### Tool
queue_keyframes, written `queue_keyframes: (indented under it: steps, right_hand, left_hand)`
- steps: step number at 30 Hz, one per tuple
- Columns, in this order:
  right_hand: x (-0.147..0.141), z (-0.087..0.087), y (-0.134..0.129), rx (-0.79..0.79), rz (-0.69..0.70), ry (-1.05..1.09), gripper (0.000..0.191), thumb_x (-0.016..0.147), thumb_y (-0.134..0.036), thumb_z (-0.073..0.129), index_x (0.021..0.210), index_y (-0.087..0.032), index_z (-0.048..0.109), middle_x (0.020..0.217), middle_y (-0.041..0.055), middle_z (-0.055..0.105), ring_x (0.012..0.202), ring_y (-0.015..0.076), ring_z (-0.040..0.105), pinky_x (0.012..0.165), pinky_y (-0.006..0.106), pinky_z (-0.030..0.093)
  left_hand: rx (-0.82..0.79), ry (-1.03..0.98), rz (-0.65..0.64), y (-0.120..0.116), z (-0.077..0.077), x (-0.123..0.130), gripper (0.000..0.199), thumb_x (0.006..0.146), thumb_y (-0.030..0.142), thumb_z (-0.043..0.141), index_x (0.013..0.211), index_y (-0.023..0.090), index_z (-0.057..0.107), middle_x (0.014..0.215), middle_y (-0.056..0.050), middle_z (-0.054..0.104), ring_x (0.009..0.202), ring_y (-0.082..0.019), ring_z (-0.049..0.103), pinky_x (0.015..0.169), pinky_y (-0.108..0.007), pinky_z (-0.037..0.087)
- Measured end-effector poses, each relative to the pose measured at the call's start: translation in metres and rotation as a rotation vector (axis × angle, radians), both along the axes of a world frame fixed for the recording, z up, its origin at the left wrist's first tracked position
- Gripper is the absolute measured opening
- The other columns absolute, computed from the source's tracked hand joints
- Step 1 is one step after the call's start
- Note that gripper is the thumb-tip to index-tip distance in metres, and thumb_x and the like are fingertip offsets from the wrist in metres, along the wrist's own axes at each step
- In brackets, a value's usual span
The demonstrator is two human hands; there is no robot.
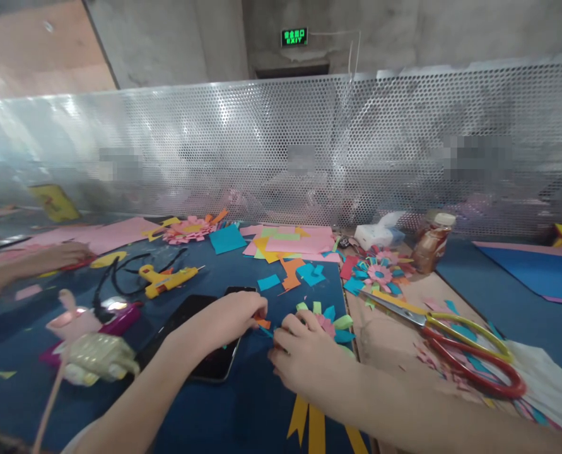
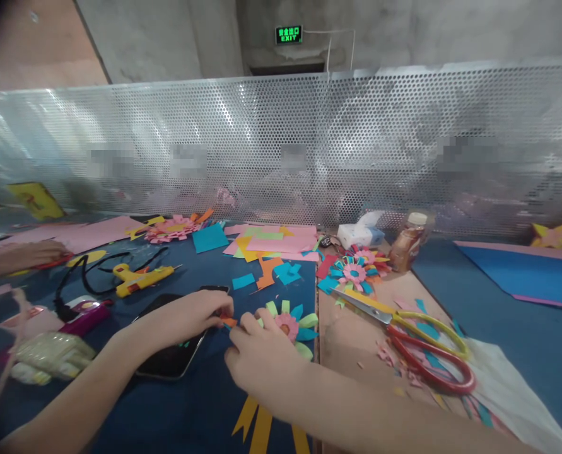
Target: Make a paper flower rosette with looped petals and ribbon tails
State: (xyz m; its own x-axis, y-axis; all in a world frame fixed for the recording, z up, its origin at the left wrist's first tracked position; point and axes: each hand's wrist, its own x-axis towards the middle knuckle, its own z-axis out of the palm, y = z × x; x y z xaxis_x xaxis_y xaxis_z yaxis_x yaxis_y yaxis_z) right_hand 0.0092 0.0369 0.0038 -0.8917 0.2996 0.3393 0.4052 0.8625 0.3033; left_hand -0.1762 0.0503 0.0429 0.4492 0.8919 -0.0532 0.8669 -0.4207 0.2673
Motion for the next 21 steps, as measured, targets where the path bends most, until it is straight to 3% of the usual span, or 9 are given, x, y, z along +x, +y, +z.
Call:
queue_keyframes:
  steps: [6, 11, 15, 21]
  right_hand:
    - [0.001, -0.007, -0.003, 0.043, 0.003, 0.054, 0.008, 0.077, -0.02, 0.059, 0.07, -0.018, 0.056, 0.07, 0.0006, 0.052, 0.076, 0.0192, 0.041, 0.067, 0.035, 0.029]
    - [0.018, 0.007, -0.018, 0.075, 0.02, 0.113, 0.01, 0.083, -0.015, 0.048, 0.08, -0.018, 0.057, 0.07, 0.0004, 0.053, 0.075, 0.0176, 0.044, 0.071, 0.037, 0.03]
    - [0.051, 0.026, -0.039, 0.063, 0.04, 0.229, 0.023, 0.089, -0.015, 0.037, 0.091, -0.019, 0.06, 0.079, 0.001, 0.059, 0.08, 0.0169, 0.048, 0.084, 0.038, 0.029]
    - [0.087, 0.025, -0.049, 0.079, -0.116, 0.236, 0.049, 0.094, -0.021, 0.014, 0.082, -0.025, 0.061, 0.076, 0.0023, 0.061, 0.073, 0.0172, 0.051, 0.065, 0.035, 0.03]
  left_hand:
    - [0.026, -0.046, 0.024, -0.006, 0.009, -0.001, 0.01, 0.076, 0.014, 0.048, 0.078, 0.02, 0.056, 0.079, 0.001, 0.063, 0.074, -0.015, 0.057, 0.064, -0.022, 0.037]
    - [0.073, -0.115, 0.036, -0.014, 0.018, 0.0, 0.009, 0.081, 0.021, 0.048, 0.077, 0.019, 0.056, 0.077, 0.001, 0.06, 0.072, -0.014, 0.055, 0.064, -0.022, 0.037]
    - [0.055, -0.169, -0.101, -0.026, 0.019, 0.012, 0.011, 0.084, 0.02, 0.047, 0.083, 0.018, 0.059, 0.083, 0.0, 0.059, 0.077, -0.012, 0.055, 0.071, -0.021, 0.039]
    - [0.005, -0.07, -0.293, -0.041, 0.003, 0.047, 0.007, 0.083, 0.02, 0.051, 0.087, 0.018, 0.057, 0.086, 0.0, 0.059, 0.078, -0.013, 0.057, 0.067, -0.021, 0.04]
